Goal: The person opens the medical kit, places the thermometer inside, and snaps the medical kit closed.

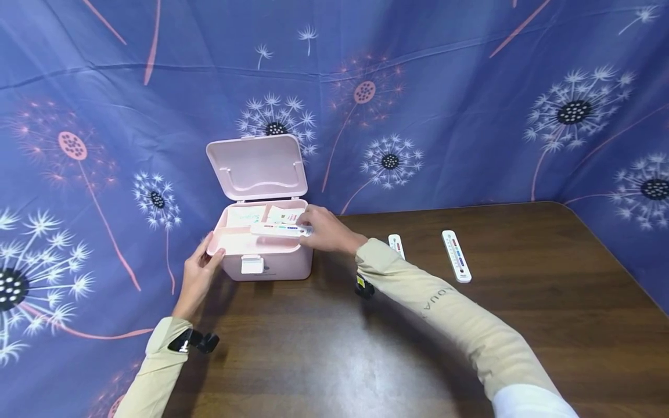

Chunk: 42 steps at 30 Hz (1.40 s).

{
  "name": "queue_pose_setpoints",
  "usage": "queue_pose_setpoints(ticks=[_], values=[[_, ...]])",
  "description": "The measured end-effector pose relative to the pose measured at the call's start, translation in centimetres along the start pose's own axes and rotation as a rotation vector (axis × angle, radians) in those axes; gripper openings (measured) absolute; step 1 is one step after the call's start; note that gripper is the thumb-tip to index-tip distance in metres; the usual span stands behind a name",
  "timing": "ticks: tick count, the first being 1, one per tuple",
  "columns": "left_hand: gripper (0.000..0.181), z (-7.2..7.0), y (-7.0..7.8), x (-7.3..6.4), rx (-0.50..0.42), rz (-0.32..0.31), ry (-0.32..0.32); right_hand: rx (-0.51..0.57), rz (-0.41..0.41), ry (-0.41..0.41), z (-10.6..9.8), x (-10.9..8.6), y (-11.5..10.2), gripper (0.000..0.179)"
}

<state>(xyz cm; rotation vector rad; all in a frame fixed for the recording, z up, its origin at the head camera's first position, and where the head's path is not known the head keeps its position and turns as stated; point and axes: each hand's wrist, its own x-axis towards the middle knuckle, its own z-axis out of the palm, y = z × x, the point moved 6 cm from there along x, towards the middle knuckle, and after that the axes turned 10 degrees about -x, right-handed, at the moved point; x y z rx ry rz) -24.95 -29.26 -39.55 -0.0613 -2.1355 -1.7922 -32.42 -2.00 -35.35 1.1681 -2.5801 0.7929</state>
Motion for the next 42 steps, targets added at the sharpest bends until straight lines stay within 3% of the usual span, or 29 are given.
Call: queue_pose_setpoints(ticks=[26, 42], values=[[0.058, 0.3, -0.2, 0.0, -0.001, 0.009, 0.006, -0.064, -0.052, -0.070, 1.3, 2.2, -0.4, 0.032], [0.058, 0.1, -0.1, 0.1, 0.019, 0.013, 0.012, -0.086, -0.019, -0.124, 1.9, 3.4, -1.0, 0.032]])
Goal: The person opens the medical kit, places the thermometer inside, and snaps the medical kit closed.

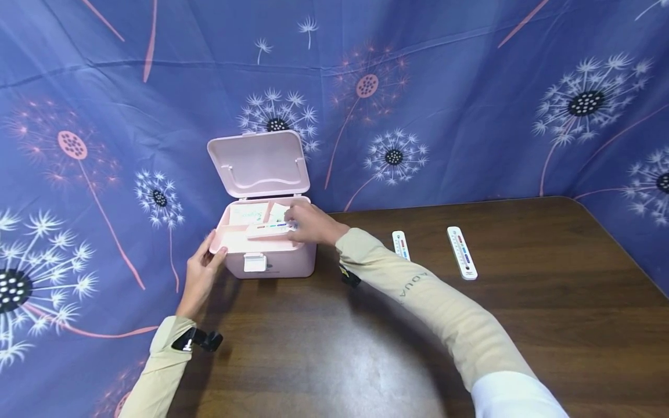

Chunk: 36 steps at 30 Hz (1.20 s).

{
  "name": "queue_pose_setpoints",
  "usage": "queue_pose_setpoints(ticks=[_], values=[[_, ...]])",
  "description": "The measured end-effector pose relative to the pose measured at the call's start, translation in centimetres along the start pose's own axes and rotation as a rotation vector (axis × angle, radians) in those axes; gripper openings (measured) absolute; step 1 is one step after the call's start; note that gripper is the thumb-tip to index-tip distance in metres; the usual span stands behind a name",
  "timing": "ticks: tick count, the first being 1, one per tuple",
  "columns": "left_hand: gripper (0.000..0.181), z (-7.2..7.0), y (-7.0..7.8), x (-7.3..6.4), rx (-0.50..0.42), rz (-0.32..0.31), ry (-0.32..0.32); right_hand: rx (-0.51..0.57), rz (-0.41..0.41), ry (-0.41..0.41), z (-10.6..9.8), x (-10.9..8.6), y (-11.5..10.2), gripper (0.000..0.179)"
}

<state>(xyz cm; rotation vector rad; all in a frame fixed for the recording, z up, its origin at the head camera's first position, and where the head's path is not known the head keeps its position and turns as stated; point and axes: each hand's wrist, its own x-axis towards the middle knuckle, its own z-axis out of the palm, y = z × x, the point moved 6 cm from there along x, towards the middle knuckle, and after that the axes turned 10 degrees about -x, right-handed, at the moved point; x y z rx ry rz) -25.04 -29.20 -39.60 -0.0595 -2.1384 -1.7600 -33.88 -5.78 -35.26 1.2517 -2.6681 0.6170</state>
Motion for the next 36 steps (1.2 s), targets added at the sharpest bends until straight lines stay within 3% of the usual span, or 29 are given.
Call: queue_pose_setpoints(ticks=[8, 26, 36], values=[[0.058, -0.1, -0.2, 0.1, -0.019, 0.004, -0.009, -0.041, 0.003, 0.004, 0.2, 0.3, -0.3, 0.028], [0.058, -0.3, -0.3, 0.2, -0.040, 0.013, -0.016, -0.269, -0.011, 0.081, 1.1, 0.6, -1.4, 0.013], [0.058, -0.2, -0.2, 0.1, -0.025, 0.008, -0.010, -0.303, 0.002, 0.095, 1.3, 0.5, -1.9, 0.006]])
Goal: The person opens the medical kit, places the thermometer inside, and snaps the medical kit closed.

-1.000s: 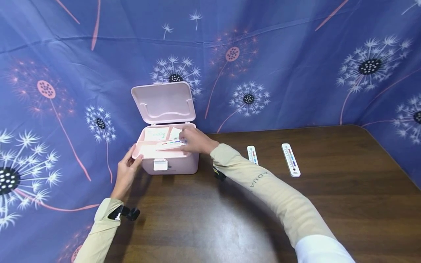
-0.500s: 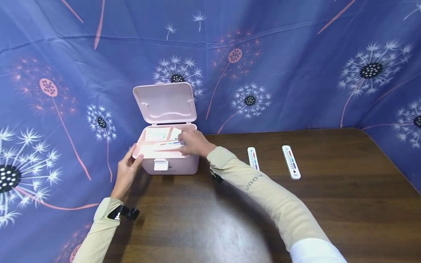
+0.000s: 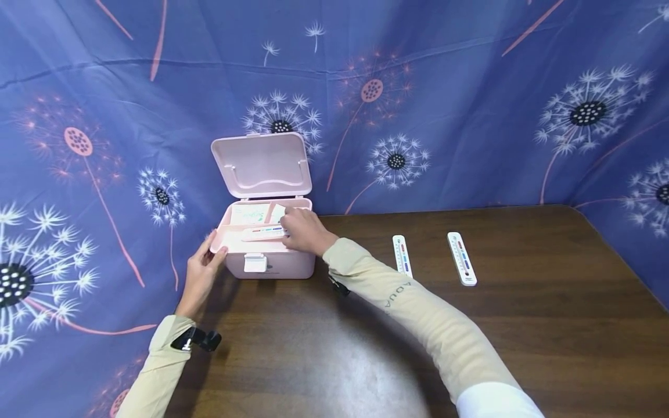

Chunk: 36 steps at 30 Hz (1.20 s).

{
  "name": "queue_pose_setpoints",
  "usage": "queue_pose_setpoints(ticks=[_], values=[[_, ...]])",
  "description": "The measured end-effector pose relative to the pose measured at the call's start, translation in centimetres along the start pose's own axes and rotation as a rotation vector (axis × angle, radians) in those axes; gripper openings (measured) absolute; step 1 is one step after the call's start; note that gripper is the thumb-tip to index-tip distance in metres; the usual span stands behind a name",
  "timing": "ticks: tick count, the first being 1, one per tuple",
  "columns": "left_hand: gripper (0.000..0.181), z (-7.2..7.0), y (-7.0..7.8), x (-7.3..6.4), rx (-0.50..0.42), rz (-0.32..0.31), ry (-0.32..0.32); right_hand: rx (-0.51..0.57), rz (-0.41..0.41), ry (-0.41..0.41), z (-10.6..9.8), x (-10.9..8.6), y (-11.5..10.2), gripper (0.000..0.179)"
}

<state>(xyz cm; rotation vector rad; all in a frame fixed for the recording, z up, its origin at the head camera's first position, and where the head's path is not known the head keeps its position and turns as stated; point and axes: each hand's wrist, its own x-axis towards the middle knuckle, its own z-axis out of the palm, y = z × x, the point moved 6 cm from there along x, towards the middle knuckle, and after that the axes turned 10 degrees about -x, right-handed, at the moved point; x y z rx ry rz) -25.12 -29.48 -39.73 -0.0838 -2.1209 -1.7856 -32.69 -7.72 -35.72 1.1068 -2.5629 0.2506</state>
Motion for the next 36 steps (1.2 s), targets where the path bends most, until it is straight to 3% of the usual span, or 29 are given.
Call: queue_pose_setpoints(ticks=[9, 16, 21, 30, 36], values=[[0.057, 0.2, -0.1, 0.0, -0.008, 0.000, 0.003, -0.044, -0.002, 0.025, -0.1, -0.3, -0.5, 0.014], [0.058, 0.4, -0.3, -0.1, -0.004, -0.019, 0.003, -0.090, 0.013, 0.064, 0.2, -0.5, -0.8, 0.011], [0.056, 0.0, -0.1, 0.0, -0.008, 0.001, 0.016, -0.105, 0.022, 0.078, 0.2, -0.3, -1.2, 0.008], [0.057, -0.1, -0.2, 0.0, -0.013, 0.011, 0.009, -0.171, 0.049, 0.058, 0.4, 0.0, -1.6, 0.007], [0.057, -0.1, -0.3, 0.1, -0.030, 0.004, 0.014, -0.156, 0.079, 0.025, 0.6, 0.1, -1.8, 0.010]])
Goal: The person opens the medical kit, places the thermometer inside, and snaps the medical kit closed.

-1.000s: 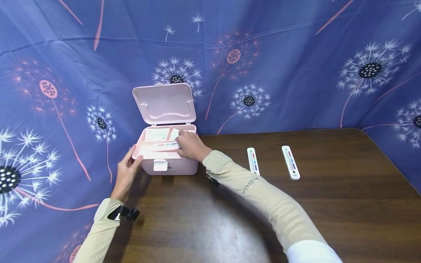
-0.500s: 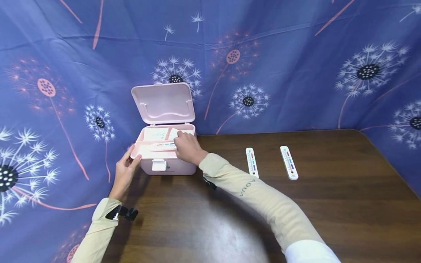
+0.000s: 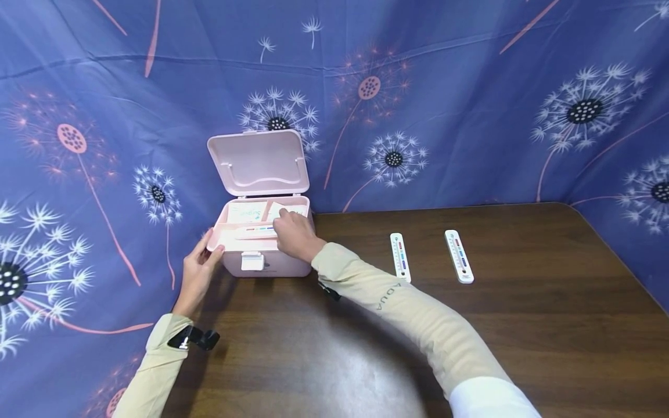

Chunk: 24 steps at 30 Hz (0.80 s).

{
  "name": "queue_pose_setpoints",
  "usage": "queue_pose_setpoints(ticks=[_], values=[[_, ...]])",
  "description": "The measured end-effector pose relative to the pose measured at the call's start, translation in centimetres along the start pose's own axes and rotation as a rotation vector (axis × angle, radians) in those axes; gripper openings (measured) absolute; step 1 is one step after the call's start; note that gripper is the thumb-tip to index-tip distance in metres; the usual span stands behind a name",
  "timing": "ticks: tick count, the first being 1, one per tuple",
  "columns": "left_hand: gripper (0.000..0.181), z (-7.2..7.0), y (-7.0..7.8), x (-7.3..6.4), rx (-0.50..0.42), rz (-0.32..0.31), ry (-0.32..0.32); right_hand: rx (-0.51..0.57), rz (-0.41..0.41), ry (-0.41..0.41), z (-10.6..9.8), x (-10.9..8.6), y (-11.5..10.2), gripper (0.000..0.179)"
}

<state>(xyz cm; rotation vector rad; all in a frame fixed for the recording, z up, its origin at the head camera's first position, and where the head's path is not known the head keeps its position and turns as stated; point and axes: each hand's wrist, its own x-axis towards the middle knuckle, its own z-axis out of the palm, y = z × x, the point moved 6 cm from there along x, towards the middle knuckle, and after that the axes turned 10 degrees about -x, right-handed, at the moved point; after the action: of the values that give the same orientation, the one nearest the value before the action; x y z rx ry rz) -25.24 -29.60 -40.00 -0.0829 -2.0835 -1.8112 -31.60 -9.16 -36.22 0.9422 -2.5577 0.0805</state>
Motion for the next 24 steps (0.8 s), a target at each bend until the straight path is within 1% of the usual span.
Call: queue_pose_setpoints(ticks=[8, 16, 21, 24], values=[[0.057, -0.02, -0.12, 0.04, -0.021, -0.006, 0.008, 0.013, 0.032, -0.067, 0.37, 0.31, -0.26, 0.012], [0.057, 0.10, -0.15, 0.10, -0.034, -0.009, 0.005, 0.040, 0.060, -0.070, 0.53, 0.73, -0.07, 0.009], [0.057, 0.10, 0.00, 0.06, -0.025, -0.006, 0.004, 0.068, 0.076, -0.067, 0.60, 0.94, -0.01, 0.008], [0.057, 0.03, 0.09, -0.07, -0.019, -0.010, 0.007, 0.083, 0.088, -0.081, 0.67, 0.98, -0.06, 0.008]])
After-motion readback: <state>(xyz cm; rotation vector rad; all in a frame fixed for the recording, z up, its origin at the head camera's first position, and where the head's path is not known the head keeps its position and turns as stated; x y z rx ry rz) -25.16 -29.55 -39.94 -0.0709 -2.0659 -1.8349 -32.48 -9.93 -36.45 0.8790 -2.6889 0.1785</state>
